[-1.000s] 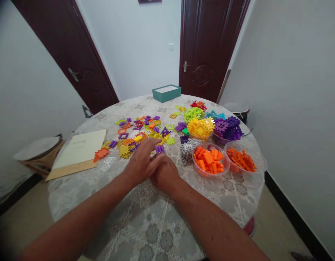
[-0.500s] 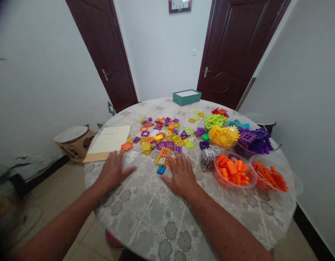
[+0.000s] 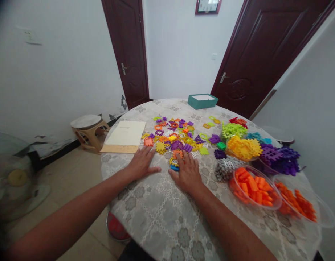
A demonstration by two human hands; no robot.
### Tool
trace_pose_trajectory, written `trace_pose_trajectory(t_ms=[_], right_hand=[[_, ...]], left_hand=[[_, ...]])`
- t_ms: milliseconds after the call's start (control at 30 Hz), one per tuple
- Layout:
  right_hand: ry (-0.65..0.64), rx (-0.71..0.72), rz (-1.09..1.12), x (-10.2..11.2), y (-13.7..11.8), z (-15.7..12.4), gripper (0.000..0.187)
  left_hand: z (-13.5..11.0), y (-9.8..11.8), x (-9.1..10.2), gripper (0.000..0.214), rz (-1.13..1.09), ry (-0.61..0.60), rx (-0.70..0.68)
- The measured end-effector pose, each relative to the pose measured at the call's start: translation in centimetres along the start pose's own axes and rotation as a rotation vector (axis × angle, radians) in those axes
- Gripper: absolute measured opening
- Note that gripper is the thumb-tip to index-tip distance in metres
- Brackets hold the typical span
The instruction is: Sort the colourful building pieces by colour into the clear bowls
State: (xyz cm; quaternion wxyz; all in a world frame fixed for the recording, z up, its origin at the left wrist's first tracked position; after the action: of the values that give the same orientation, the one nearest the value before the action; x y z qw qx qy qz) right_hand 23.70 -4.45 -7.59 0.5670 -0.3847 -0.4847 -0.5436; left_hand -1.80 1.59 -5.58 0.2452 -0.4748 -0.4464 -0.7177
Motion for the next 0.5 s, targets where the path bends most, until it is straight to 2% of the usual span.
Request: trace_pose_trajectory(t_ms=[267, 433, 500], right_hand=[[0.157, -0.035, 0.099, -1.5, 0.4, 4.1, 0.063], [0.332, 0.069, 0.279, -0.6, 0.6, 5.1, 0.052], [0.387, 0.035, 0.266, -0.2, 0.8, 4.9, 0.05]], left_hand=[[3.2, 1.8, -2.0, 0.089, -0.145, 0.062, -0.195], [3.8, 2.4, -2.9, 0.085, -0.205, 0.18, -0.309], [3.7, 2.6, -3.0, 0.084, -0.154, 0.226, -0.319]])
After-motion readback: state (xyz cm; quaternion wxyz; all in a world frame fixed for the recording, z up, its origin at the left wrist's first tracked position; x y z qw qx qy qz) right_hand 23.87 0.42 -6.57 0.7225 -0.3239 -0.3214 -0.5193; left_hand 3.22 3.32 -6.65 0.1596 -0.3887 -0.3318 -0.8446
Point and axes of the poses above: each hand's wrist, its own z-axis towards the middle knuckle, its own x-axis out of the back of the hand, y = z × x, the point moved 1 cm from there along z, towards the middle knuckle, and after that the axes turned 15 degrees about -z, right-handed, at the moved point
